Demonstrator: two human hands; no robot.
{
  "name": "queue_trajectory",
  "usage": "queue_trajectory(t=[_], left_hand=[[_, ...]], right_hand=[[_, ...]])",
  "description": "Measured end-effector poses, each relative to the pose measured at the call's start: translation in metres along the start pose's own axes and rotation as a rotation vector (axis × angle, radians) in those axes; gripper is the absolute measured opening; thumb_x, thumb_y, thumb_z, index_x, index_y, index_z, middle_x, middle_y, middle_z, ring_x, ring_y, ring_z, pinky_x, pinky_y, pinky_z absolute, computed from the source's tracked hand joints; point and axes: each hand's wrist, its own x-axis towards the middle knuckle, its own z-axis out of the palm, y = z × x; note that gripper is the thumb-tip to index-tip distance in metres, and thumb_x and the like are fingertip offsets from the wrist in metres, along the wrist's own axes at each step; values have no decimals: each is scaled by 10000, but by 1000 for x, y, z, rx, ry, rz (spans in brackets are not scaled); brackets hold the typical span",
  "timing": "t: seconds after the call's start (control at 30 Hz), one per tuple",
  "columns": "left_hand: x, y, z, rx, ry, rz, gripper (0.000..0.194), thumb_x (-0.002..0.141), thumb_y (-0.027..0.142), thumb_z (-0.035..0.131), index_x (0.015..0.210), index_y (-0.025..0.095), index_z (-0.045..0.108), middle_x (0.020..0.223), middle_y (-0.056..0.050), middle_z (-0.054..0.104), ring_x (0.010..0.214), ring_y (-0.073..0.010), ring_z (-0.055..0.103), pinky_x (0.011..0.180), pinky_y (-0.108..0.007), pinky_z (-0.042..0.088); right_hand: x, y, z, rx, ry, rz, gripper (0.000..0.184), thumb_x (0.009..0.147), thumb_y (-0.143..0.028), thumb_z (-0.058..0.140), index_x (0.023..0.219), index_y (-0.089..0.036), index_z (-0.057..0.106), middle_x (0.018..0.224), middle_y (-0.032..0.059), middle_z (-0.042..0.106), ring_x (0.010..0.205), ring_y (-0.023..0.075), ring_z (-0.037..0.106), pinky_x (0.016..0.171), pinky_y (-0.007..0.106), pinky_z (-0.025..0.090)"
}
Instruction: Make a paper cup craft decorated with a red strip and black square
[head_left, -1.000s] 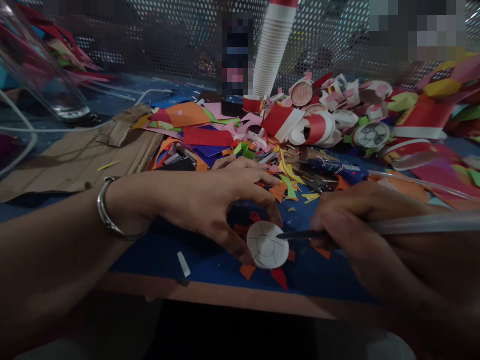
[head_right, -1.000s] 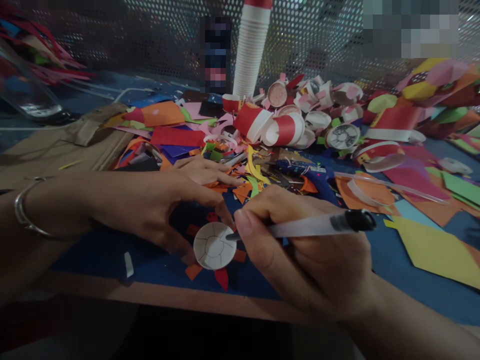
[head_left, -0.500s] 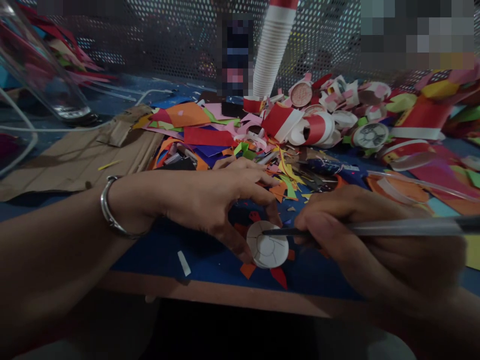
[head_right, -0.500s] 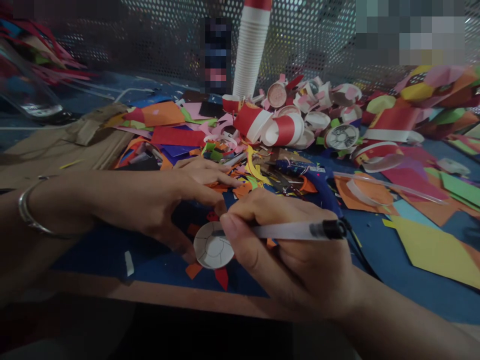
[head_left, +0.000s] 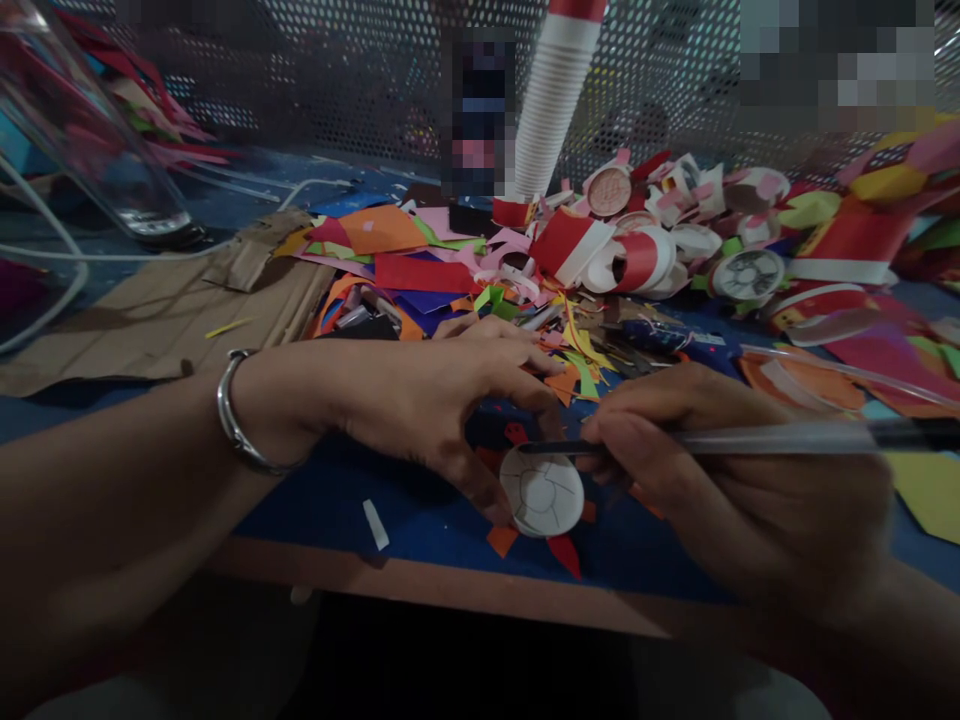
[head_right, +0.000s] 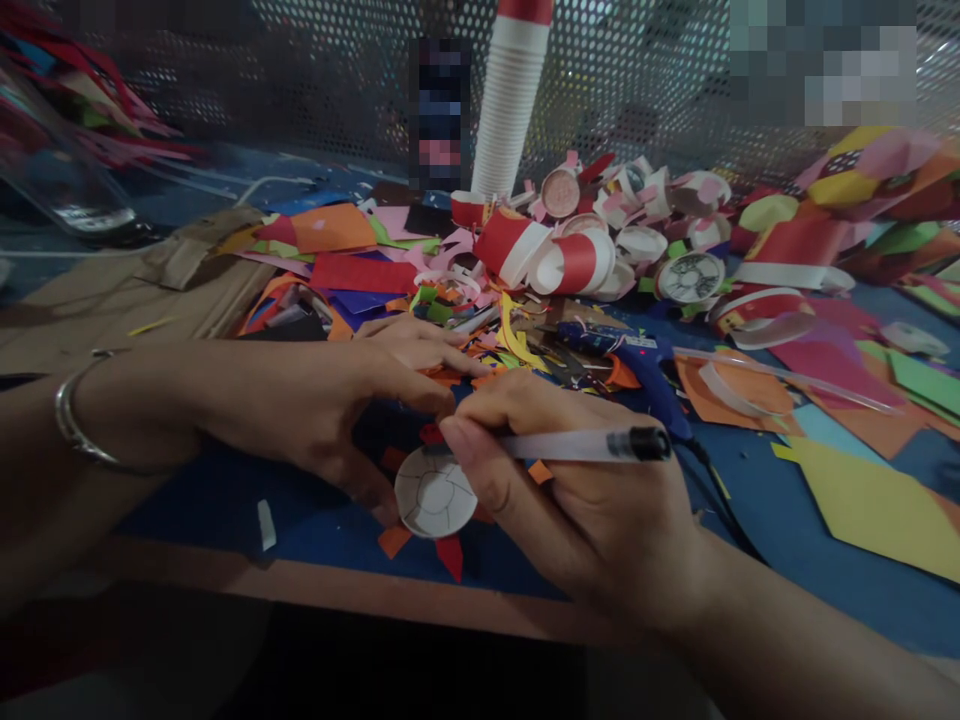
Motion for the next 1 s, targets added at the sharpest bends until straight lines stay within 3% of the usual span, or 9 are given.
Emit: queue_trajectory(t=[0.17, 0.3, 0.47, 0.63, 0.87, 1.0], left_hand=[[0, 1, 0, -13, 2, -44, 545, 661, 488, 953, 1167, 382, 781, 1455, -32, 585, 1442, -387, 420, 1215, -556, 342], [-1, 4, -2, -2, -16, -47, 507, 721, 509, 919, 1181, 354, 775, 1356, -59, 610, 1414, -390, 414, 1204, -596, 321], [-1, 5, -3, -25, -27, -51, 497, 697, 496, 936, 1144, 341, 786, 1352, -56, 608, 1398, -382, 410, 1199, -564, 324], [1, 2, -1, -27, -26, -33, 499, 706, 474, 924, 1162, 335, 776, 1474, -47, 553, 1419, -382, 396, 1201, -562, 320], [-1, 0, -2, -26, -5, -9, 491, 687, 527, 930, 1125, 356, 788, 1203, -51, 655, 1319, -377, 471, 1132, -560, 388], [-1, -1, -1, -25, -1, -5, 490, 686, 514, 934, 1127, 356, 788, 1226, -57, 658, 1320, -383, 476, 1134, -564, 382]], right_hand=[[-3, 2, -2, -43, -11, -3, 152, 1053, -193, 535, 939, -254, 617, 780, -53, 695, 619, 68, 637, 590, 204, 532], [-5, 1, -5, -24, -43, -15, 140, 1032, -178, 547, 937, -262, 605, 777, -46, 684, 599, 89, 628, 551, 251, 517], [-3, -6, -2, -35, 3, 72, 229, 1050, -139, 490, 893, -268, 596, 767, -65, 659, 626, 66, 632, 590, 200, 532], [-1, -3, -1, -42, -6, 40, 185, 1041, -179, 538, 905, -274, 619, 738, -76, 676, 584, 73, 640, 587, 209, 556], [0, -1, -5, 8, -32, 1, 166, 1013, -164, 550, 904, -266, 622, 753, -61, 678, 584, 85, 636, 559, 233, 539], [-2, 0, -6, 19, -25, -25, 163, 997, -131, 561, 913, -258, 617, 751, -53, 677, 593, 90, 638, 533, 227, 515]])
